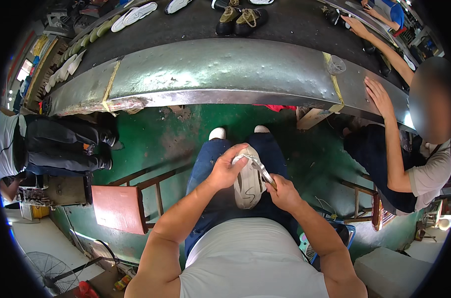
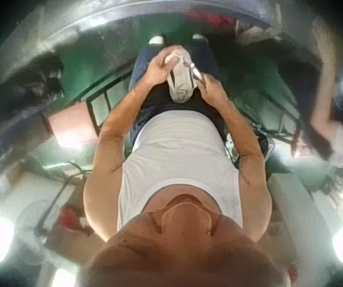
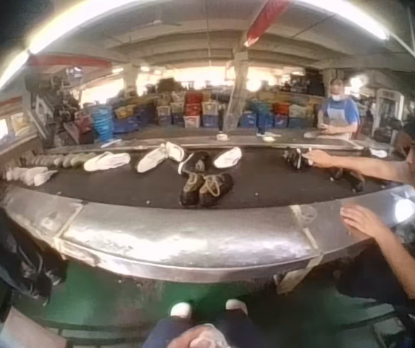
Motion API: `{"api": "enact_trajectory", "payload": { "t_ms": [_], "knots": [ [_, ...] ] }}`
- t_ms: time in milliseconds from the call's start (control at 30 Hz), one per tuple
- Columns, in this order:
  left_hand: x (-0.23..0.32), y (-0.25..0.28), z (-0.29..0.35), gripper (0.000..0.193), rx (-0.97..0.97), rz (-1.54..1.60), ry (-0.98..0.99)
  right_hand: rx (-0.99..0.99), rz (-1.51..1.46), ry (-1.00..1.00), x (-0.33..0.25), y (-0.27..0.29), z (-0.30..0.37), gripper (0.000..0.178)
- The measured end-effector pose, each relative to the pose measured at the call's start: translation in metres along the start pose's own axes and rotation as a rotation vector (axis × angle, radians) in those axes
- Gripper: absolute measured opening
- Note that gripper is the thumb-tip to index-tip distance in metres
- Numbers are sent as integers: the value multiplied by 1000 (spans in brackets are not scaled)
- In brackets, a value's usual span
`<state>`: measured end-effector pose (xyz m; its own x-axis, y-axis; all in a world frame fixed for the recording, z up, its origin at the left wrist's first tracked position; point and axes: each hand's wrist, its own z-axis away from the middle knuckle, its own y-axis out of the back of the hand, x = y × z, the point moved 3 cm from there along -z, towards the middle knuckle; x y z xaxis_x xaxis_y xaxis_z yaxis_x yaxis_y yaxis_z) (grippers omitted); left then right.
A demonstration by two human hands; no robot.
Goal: Assembling and inspecting shoes on a factory conveyor belt, using pliers to pull and secure the shoe upper to the sole.
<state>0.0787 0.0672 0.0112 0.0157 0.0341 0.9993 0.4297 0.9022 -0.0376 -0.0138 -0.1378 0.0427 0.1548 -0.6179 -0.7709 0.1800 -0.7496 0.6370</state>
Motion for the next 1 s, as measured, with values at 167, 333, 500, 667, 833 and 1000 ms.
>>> {"api": "enact_trajectory", "payload": {
  "t_ms": [167, 333, 500, 667, 833, 1000],
  "knots": [
    [17, -9, 2, 38, 14, 206, 140, -111, 241, -124, -25, 17, 9, 23],
    [4, -17, -12, 37, 107, 175, 247, -191, 268, -262, -32, 30, 4, 17],
    [2, -14, -21, 40, 52, 39, 194, -484, -228, -564, -32, 56, 8, 18],
    [-4, -18, -29, 45, -29, -69, 143, 69, 6, -126, -36, 46, -17, 33],
    [-22, -17, -5, 50, -40, -196, 321, -250, -268, -535, -2, 31, -7, 36],
    [-22, -20, 30, 39, 34, -323, 523, 93, -106, -446, 8, 17, -5, 55]
  ]
}}
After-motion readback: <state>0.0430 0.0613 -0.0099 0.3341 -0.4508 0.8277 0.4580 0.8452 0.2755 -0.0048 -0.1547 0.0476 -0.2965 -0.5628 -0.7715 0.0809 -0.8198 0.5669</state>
